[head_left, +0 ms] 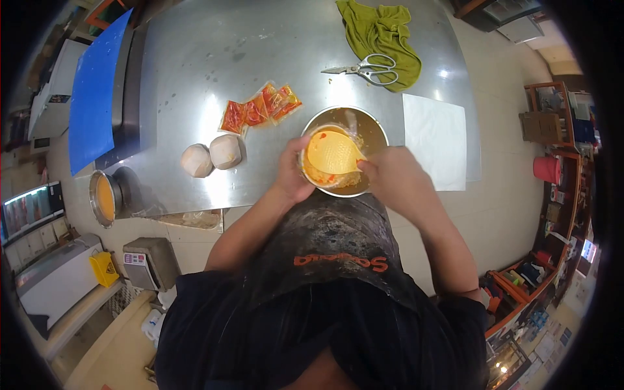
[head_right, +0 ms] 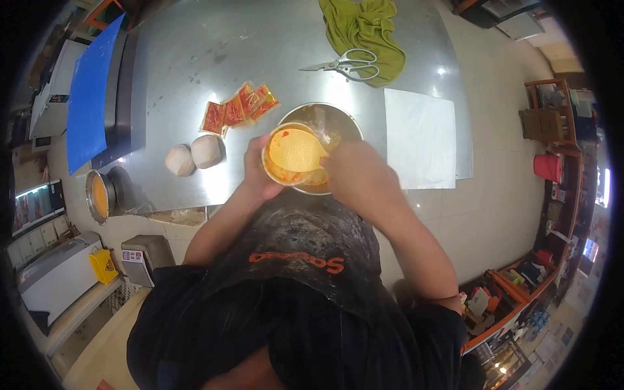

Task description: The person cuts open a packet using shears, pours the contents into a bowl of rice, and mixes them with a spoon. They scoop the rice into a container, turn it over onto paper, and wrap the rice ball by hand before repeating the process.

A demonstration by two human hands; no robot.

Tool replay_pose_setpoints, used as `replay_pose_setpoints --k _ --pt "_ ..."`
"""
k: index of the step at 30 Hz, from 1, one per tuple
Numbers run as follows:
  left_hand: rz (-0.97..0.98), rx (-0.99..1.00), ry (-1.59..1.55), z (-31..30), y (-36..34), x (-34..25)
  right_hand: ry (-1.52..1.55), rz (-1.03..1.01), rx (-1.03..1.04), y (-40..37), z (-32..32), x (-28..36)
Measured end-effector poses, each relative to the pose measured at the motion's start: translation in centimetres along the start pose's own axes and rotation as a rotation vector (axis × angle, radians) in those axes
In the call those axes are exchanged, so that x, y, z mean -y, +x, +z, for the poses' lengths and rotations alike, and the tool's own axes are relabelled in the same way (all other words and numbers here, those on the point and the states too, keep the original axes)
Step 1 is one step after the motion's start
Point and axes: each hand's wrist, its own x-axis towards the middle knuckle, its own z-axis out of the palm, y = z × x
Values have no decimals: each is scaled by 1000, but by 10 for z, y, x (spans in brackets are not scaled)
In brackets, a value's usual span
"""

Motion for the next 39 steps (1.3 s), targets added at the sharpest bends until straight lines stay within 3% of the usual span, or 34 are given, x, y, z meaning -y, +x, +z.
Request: replay_pose_setpoints --k 2,6,7,10,13,21,28,32,35,38,39 --pt "92 -1 -105 -7 -5 -8 16 -92 -97 0 -8 -20" --pt "213 -84 -173 -23 -16 -27 -331 155 -8 13 -17 -23" --pt "199 -106 -192 -22 -20 -30 -375 80 -87 14 1 -28" --pt "220 -113 -81 -28 -25 -32 -510 139 78 26 55 -33" --pt "201 -189 -116 -39 -28 -27 -332 78 143 26 68 -35" --pt "225 -169 -137 -42 -33 -22 153 -13 172 54 87 -66" --pt "323 -101 -186 -26 -30 -28 390 14 94 34 56 -99" --pt "286 -99 -189 -15 -15 -32 422 80 51 9 -2 -92" --pt "217 -50 -246 2 -1 -23 348 85 -5 -7 -42 -65" --pt "82 21 -282 23 9 -11 -122 -155 -385 -18 -29 -31" --pt "37 34 -311 32 11 -8 -287 -121 -322 -26 -19 -12"
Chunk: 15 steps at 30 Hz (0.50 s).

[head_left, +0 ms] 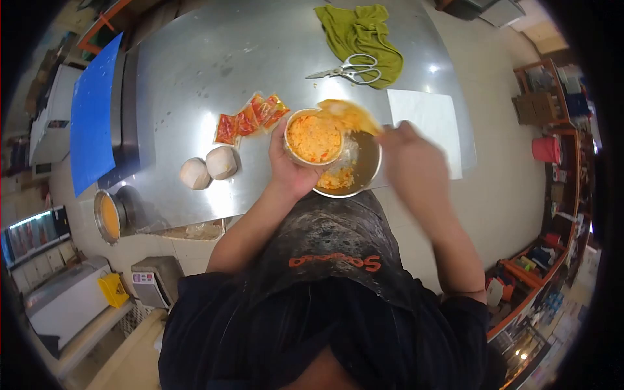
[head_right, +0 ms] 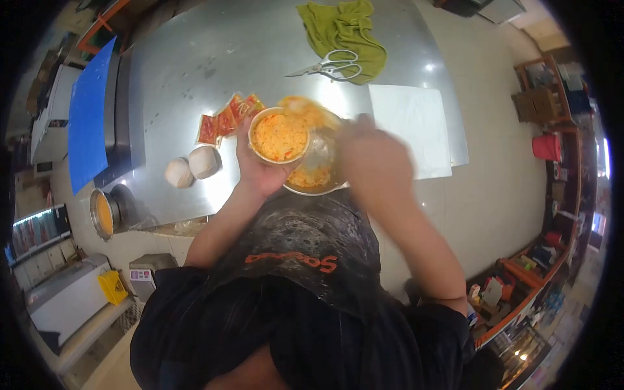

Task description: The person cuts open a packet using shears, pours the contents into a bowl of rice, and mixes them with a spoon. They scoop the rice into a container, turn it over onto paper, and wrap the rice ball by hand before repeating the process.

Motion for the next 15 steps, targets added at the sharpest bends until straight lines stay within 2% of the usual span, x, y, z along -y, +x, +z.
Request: replay_pose_setpoints --k 1,3,4,6,10,13,14,15 --pt "-44 6 -27 7 2 4 -159 -3 76 -10 4 23" --pt "-9 -100 20 19 6 10 -173 -161 40 -30 35 48" --pt "11 -154 43 23 7 12 -123 -166 23 -32 38 47" --pt "1 -99 84 9 9 10 -25 -187 -13 -33 38 41" --pt "18 -70 119 1 5 12 132 88 -124 -31 3 14" --pt "-31 5 82 -5 2 9 442 359 -103 -38 -14 -1" --pt "-41 23 62 -6 2 10 663 429 -64 -38 -20 -4" --pt "-55 42 43 -7 1 10 735 410 -66 -40 -12 -5"
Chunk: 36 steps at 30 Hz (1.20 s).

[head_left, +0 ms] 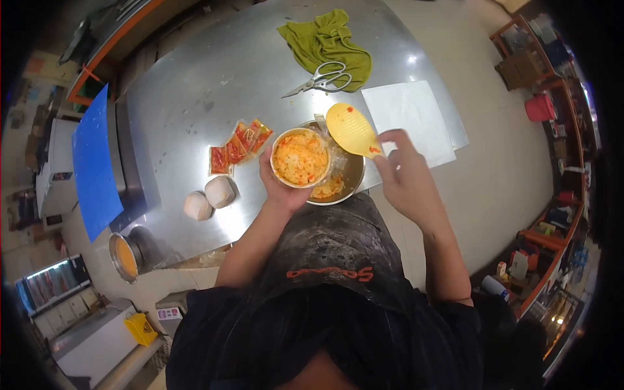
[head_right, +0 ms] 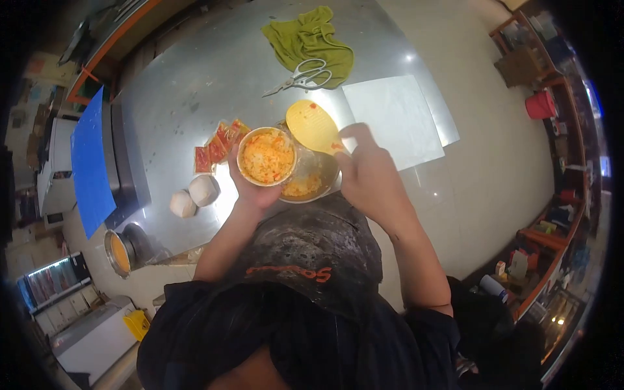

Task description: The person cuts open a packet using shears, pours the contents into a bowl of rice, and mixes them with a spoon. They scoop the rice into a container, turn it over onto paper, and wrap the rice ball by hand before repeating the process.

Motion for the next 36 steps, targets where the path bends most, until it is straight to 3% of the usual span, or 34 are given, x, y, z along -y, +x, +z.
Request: replay_pose_setpoints --k 3,7,11,14,17,19,23,32,33,36 --pt "-12 15 106 8 1 9 123 -74 52 -9 32 -30" --pt "-1 -2 282 8 5 26 0 38 156 -24 51 -19" --pt "-70 15 448 1 6 29 -118 28 199 -29 36 -14" --pt "-82 -32 452 -6 10 35 -135 20 99 -33 6 -2" --pt "-106 -17 443 -6 12 37 -166 -43 172 -39 32 -8" --pt "-108 4 428 -2 13 36 -153 28 178 -36 21 -7" --pt "-51 15 421 -3 3 29 -100 76 146 -29 23 -5" --pt "148 -40 230 -6 -6 17 114 -38 244 -23 53 2" --pt "148 -27 136 -12 -4 13 90 -127 246 -18 50 1" --pt "384 -129 56 -16 -13 -2 96 -188 57 -3 46 -15"
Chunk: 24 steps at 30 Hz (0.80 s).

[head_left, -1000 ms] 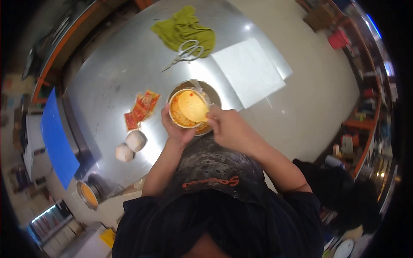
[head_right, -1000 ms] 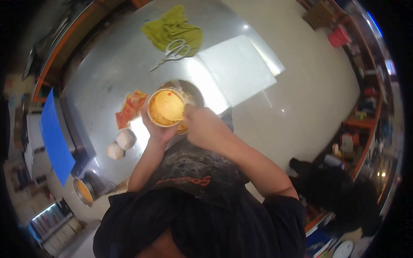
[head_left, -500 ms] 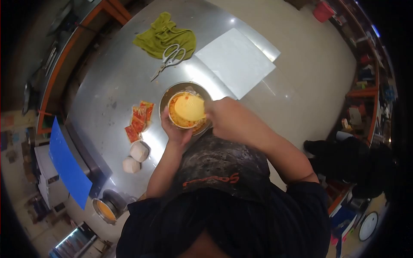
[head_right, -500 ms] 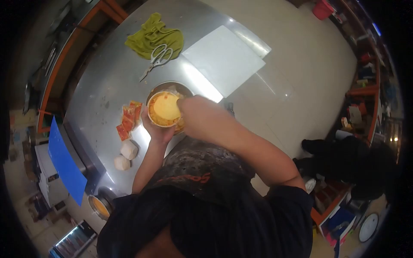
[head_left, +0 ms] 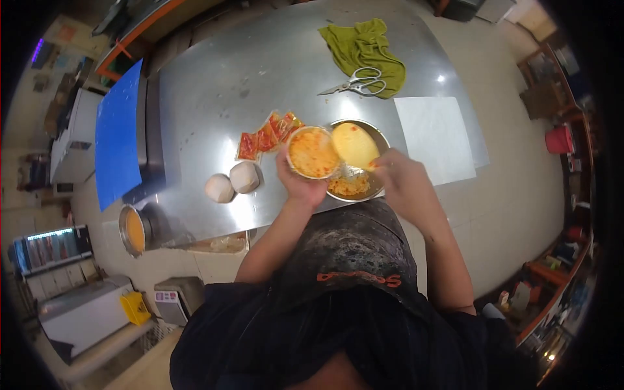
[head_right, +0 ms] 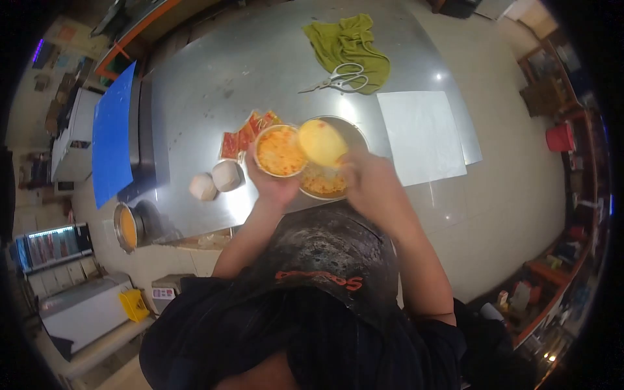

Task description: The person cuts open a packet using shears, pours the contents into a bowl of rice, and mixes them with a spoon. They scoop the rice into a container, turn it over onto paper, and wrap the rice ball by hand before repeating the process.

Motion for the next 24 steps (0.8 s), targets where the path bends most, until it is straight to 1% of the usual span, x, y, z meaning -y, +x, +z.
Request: replay_pose_setpoints --k 1,4,7,10,11,14,15,16,18,19,22,24 --pt "39 46 -24 -4 -2 -13 -108 161 108 7 -7 2" --pt "206 75 52 6 -14 -39 -476 136 343 29 24 -72" --pt "299 18 137 -1 -26 -51 -757 -13 343 29 28 -36" --pt "275 -39 46 -17 -41 -59 -662 -177 265 41 -3 -52" --pt "276 -81 14 -22 -45 -59 -533 -239 180 43 -13 -73" --pt "229 -53 -87 -34 -53 -54 -92 -144 30 37 -30 -167" --pt "210 -67 -90 -35 -56 -51 -300 -136 -36 27 -16 -186" --pt "217 -95 -91 -34 -55 -48 -368 -258 -46 14 -2 -196" --pt "223 -161 -81 -35 -57 -44 -512 -200 26 -13 19 -173" --pt "173 -18 -97 -45 -61 -44 -581 -165 72 -29 25 -172" --pt "104 42 -25 -45 -63 -39 -813 -52 193 -70 41 -183" --pt "88 -33 16 -39 -59 -35 -1005 42 262 -87 46 -188"
